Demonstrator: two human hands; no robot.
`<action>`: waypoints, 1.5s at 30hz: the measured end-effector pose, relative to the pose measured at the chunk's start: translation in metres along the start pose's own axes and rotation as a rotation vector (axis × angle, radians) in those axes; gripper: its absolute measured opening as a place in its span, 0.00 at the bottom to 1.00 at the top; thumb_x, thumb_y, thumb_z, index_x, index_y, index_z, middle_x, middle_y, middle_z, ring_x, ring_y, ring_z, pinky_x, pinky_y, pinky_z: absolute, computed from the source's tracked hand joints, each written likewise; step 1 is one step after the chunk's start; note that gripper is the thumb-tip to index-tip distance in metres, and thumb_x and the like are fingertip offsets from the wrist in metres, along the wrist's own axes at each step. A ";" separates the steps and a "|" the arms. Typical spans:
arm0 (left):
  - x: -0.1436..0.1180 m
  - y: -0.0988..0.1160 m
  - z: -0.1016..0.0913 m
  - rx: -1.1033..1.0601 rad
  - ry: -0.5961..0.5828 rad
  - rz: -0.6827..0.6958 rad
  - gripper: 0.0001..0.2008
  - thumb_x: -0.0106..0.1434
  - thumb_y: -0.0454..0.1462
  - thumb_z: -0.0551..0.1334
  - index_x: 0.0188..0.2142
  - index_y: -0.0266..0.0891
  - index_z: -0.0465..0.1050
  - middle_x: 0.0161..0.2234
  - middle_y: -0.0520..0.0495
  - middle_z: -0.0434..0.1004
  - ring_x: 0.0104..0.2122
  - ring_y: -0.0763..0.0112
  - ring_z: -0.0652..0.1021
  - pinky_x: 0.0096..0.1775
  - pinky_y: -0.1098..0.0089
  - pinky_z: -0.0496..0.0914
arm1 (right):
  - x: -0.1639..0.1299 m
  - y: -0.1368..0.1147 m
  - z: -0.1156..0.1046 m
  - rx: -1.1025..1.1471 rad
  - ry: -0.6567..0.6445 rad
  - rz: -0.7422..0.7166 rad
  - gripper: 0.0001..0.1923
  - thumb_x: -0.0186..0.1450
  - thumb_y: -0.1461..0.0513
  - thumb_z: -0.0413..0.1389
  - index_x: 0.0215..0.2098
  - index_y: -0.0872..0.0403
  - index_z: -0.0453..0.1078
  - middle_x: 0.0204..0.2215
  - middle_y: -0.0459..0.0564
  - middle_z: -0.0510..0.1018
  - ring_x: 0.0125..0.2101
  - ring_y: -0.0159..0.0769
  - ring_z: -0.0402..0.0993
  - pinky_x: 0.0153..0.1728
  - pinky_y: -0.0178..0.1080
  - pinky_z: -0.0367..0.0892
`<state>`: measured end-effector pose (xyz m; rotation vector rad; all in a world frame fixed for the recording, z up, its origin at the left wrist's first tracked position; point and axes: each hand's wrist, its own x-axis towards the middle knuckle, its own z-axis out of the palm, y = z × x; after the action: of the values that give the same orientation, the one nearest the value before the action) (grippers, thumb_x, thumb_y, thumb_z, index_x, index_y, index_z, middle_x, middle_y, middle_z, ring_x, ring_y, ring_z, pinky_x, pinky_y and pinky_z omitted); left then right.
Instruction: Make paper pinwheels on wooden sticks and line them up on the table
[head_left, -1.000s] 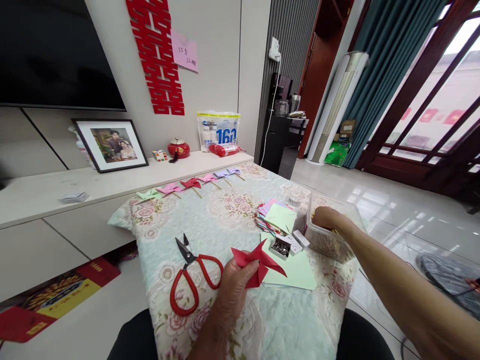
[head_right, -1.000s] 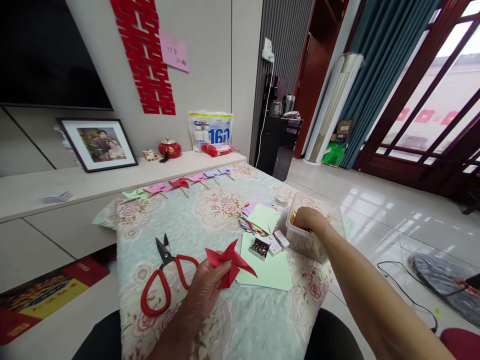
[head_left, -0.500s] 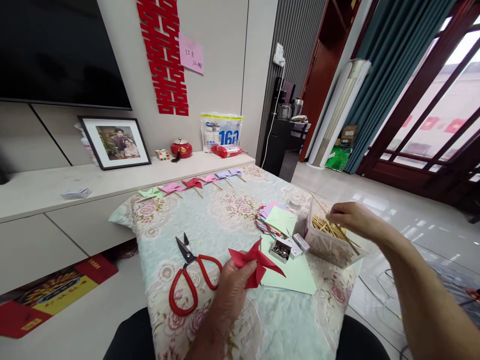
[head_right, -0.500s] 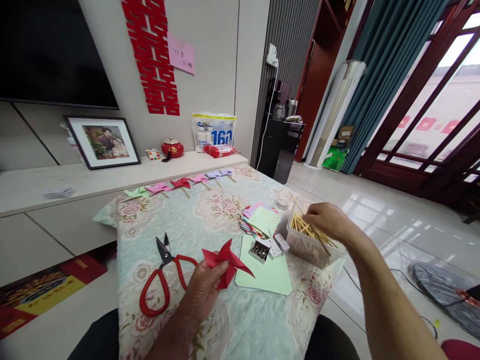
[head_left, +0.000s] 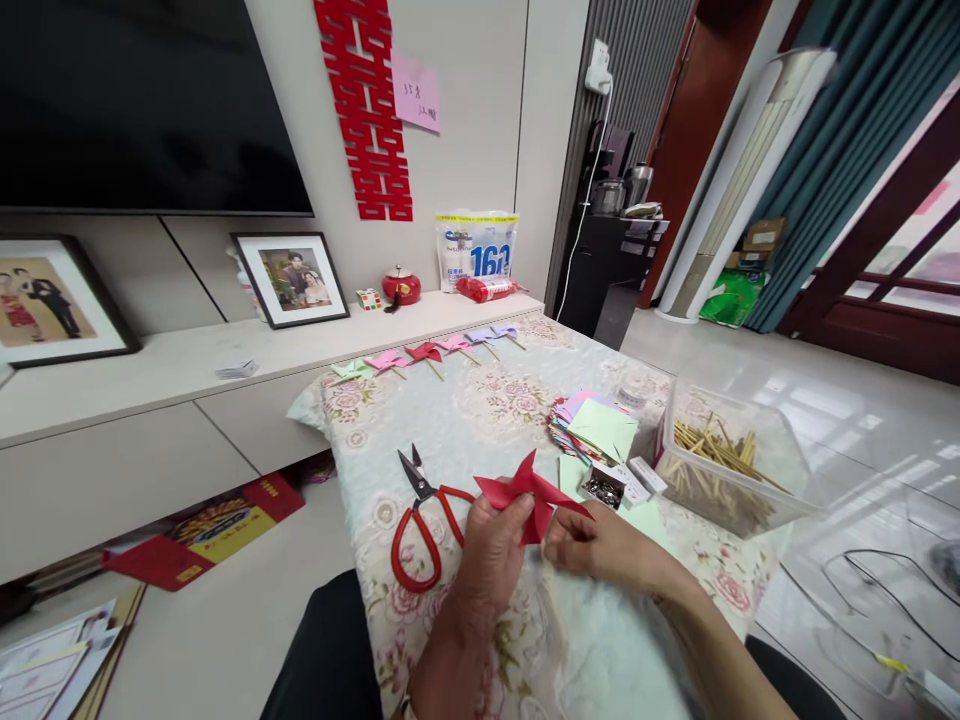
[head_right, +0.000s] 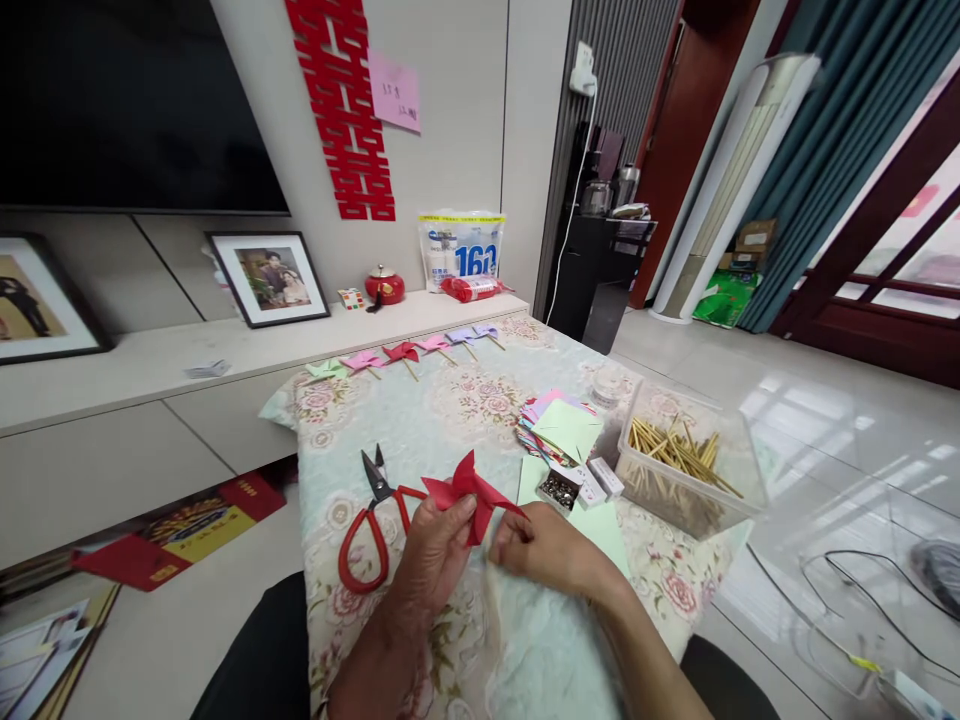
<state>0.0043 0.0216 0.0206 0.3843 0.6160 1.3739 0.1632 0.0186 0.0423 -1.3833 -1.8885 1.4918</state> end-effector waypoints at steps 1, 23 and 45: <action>0.001 -0.001 -0.001 0.006 0.022 0.005 0.18 0.40 0.36 0.79 0.29 0.36 0.78 0.27 0.50 0.82 0.28 0.71 0.78 0.38 0.69 0.71 | -0.004 0.000 -0.006 -0.008 -0.017 -0.004 0.07 0.58 0.58 0.60 0.28 0.53 0.68 0.19 0.39 0.66 0.21 0.28 0.58 0.23 0.33 0.54; 0.006 -0.027 -0.022 0.572 -0.103 0.117 0.11 0.48 0.38 0.74 0.30 0.37 0.77 0.25 0.50 0.78 0.25 0.69 0.74 0.30 0.72 0.67 | 0.000 0.010 0.003 0.188 0.446 -0.213 0.10 0.58 0.56 0.65 0.28 0.54 0.74 0.24 0.44 0.73 0.26 0.33 0.65 0.29 0.35 0.60; -0.014 0.006 -0.004 0.170 -0.271 0.268 0.14 0.63 0.43 0.62 0.30 0.36 0.81 0.30 0.41 0.83 0.37 0.58 0.81 0.58 0.54 0.66 | -0.019 0.021 0.012 0.643 -0.193 -0.104 0.14 0.51 0.58 0.73 0.31 0.56 0.80 0.38 0.50 0.82 0.35 0.35 0.75 0.39 0.36 0.66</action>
<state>-0.0040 0.0086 0.0232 0.7994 0.4688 1.4941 0.1726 -0.0049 0.0242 -0.8555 -1.3507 1.9918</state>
